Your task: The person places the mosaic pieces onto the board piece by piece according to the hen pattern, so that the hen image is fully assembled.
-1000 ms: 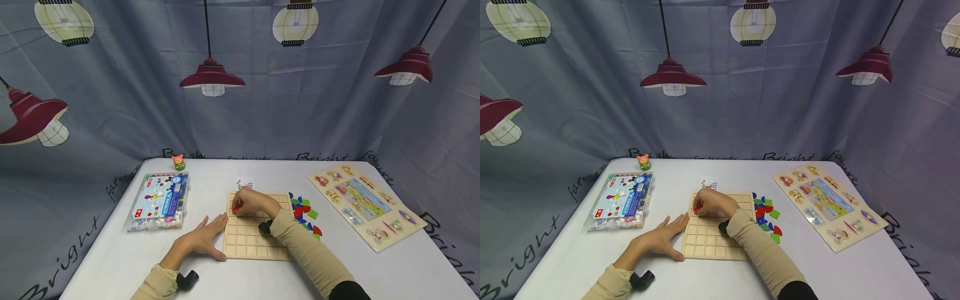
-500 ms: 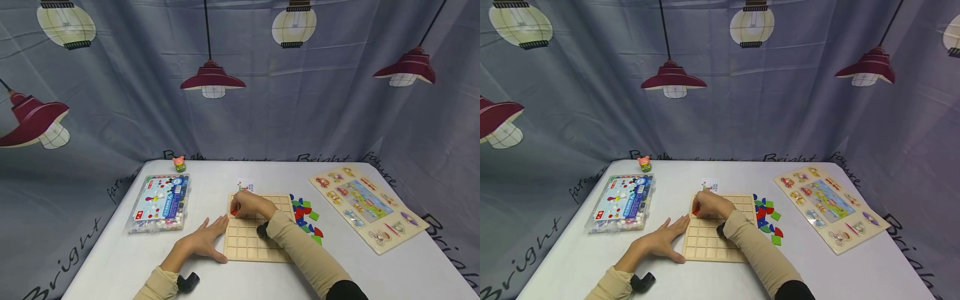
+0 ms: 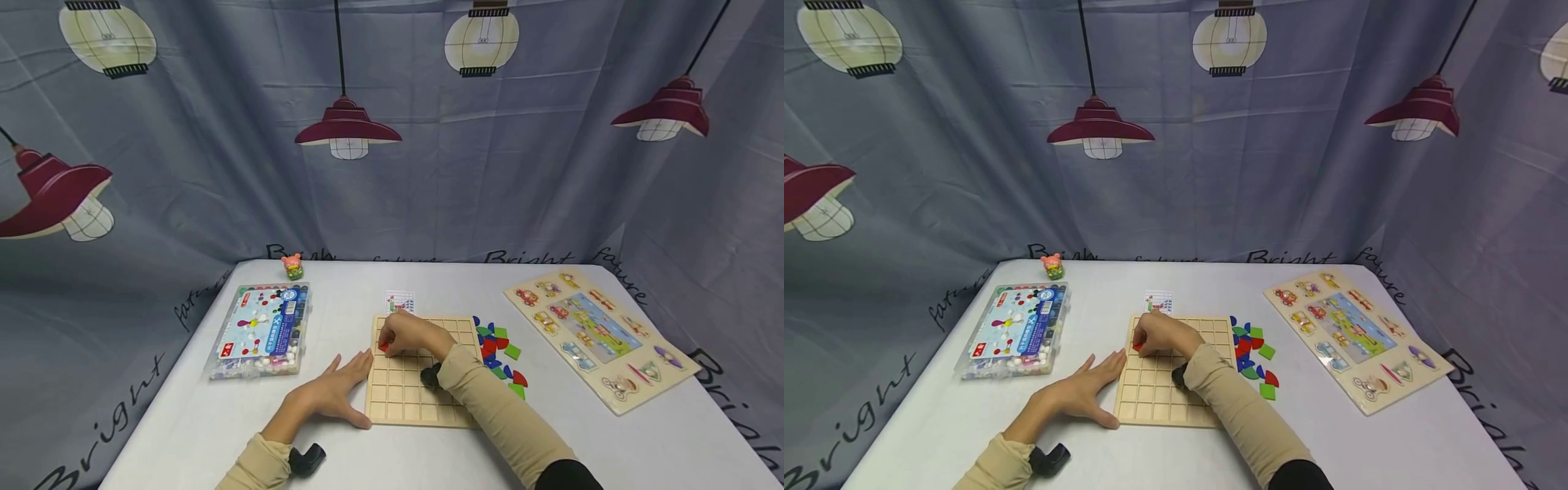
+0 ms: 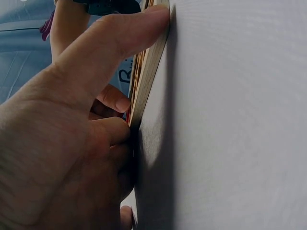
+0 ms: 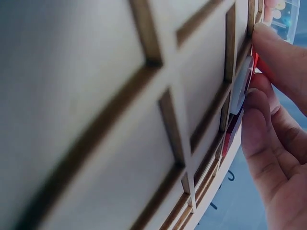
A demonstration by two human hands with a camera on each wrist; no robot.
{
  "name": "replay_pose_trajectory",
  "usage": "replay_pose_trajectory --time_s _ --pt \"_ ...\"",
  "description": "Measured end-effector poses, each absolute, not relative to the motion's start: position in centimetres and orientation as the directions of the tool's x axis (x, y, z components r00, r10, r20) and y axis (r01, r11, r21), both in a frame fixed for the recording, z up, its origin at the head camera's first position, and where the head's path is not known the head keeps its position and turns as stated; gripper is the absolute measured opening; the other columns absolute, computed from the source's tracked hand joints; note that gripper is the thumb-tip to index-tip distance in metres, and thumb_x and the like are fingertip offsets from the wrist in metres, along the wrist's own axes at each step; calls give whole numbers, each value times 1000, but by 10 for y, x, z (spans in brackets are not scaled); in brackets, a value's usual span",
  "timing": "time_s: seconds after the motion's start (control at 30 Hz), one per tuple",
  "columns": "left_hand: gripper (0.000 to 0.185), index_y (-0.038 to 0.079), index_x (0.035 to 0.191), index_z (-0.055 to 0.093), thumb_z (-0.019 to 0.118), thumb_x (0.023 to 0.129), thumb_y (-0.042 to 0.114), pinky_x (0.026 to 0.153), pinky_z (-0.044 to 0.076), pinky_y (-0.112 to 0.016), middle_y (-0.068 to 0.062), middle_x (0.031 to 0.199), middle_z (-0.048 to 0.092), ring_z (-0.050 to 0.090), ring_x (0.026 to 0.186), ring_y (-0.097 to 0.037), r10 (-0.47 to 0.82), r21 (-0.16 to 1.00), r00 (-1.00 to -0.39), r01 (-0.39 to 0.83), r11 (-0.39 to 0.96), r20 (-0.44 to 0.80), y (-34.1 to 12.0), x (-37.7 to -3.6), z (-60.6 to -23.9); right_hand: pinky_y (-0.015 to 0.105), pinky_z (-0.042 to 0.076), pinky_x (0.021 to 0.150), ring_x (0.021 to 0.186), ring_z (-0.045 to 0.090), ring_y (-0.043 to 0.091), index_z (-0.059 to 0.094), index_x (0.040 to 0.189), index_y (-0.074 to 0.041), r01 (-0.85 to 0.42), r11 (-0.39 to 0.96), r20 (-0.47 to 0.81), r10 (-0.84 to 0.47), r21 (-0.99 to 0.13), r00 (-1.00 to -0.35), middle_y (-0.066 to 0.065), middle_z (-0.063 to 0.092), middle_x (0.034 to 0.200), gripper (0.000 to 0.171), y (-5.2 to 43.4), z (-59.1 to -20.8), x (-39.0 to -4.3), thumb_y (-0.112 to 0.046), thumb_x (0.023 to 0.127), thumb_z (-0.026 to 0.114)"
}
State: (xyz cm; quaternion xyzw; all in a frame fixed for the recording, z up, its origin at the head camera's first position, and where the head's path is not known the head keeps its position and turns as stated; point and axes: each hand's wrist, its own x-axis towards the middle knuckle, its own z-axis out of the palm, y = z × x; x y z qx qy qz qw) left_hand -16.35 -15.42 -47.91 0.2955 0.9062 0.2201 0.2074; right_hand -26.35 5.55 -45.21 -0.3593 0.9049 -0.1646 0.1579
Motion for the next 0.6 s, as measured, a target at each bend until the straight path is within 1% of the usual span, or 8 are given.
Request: replay_pose_trajectory --time_s 0.03,0.1,0.37,0.5,0.6 --pt "120 4 156 15 79 69 56 123 -3 -58 -9 165 7 8 153 -27 628 522 -739 444 728 -246 -154 -163 -479 28 49 89 73 58 1 79 92 -13 -598 688 -167 -702 -411 -692 -7 73 85 15 56 -452 -263 -17 77 81" --pt "120 4 156 15 79 69 56 123 -3 -58 -9 165 8 8 153 -27 628 519 -738 447 728 -246 -154 -163 -479 25 51 81 73 59 1 79 92 -13 -597 686 -167 -703 -417 -691 -6 73 86 15 57 -453 -263 -16 77 81" --pt "119 2 155 16 80 69 54 123 -2 -59 -12 165 10 9 153 -29 634 513 -736 459 725 -238 -152 -164 -479 21 50 74 74 57 2 78 96 -12 -593 671 -147 -708 -446 -690 -7 72 87 20 61 -455 -263 -16 77 82" --pt "120 4 156 14 78 69 57 123 -2 -57 -10 165 9 8 153 -27 623 497 -743 455 739 -246 -153 -164 -479 18 50 69 75 58 2 77 99 -12 -598 653 -120 -716 -466 -688 -6 72 89 23 67 -452 -262 -16 77 82" --pt "121 6 156 13 78 69 58 124 -3 -56 -8 165 8 7 154 -25 617 490 -744 451 746 -255 -153 -165 -479 19 50 67 74 59 4 77 100 -9 -584 641 -97 -711 -498 -697 -1 72 91 23 77 -447 -258 -14 77 81"
